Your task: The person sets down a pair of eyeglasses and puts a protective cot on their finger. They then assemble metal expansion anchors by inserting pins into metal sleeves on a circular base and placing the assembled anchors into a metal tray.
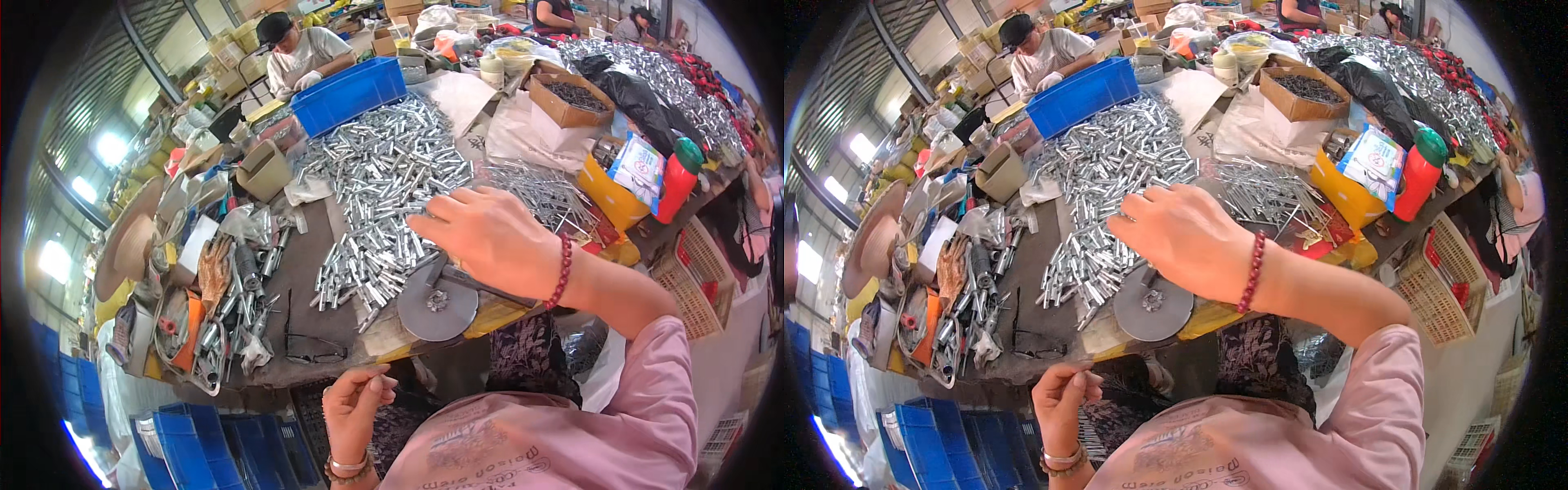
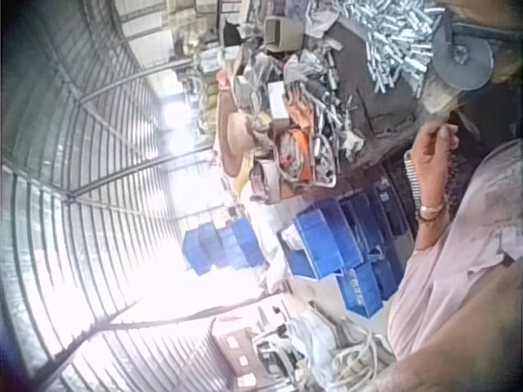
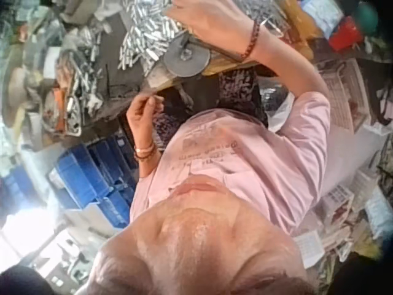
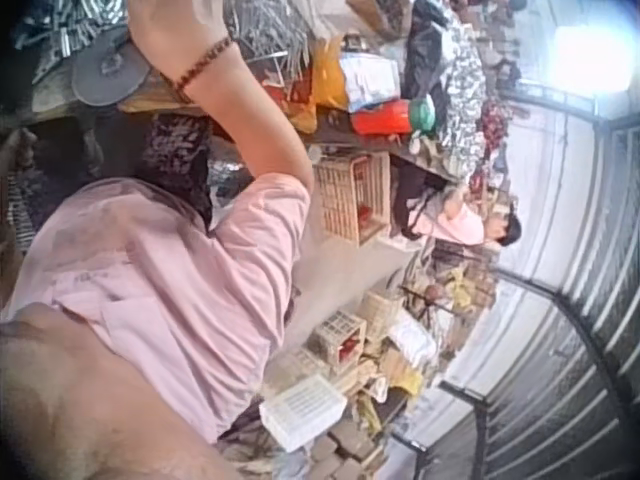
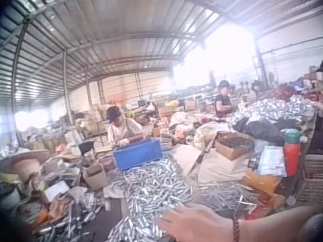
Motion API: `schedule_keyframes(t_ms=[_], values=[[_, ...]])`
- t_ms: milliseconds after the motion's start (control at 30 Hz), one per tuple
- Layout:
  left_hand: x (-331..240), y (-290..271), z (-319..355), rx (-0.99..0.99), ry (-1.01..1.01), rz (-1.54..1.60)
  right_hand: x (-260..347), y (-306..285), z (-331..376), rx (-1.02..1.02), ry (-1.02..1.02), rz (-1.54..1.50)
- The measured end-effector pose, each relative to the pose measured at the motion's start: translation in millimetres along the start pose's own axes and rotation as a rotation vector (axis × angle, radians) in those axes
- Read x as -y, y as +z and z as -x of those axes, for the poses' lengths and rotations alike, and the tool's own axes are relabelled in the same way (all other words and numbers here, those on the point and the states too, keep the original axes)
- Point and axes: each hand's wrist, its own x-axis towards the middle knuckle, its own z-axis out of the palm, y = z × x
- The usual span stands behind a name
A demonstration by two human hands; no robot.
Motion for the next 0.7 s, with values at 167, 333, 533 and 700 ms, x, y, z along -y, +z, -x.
schedule_keyframes(t_ms=[167, 333, 533, 700], values=[[-1.1, 9.8, 9.6, 0.028, -0.033, -0.033, 8.5, -29.3, -3.5, 0.126, -0.071, 0.114], [3.3, 3.4, 15.2, 0.027, -0.051, -0.09, 48.9, -81.0, -25.8, 0.049, -0.208, 0.126], [21.7, -6.9, 4.3, 0.091, 0.052, -0.102, 78.4, -98.5, -32.0, -0.302, -0.15, -0.022], [40.1, -2.0, 4.0, 0.141, -0.066, -0.113, 88.5, -107.5, -27.1, -0.247, -0.13, -0.011]])
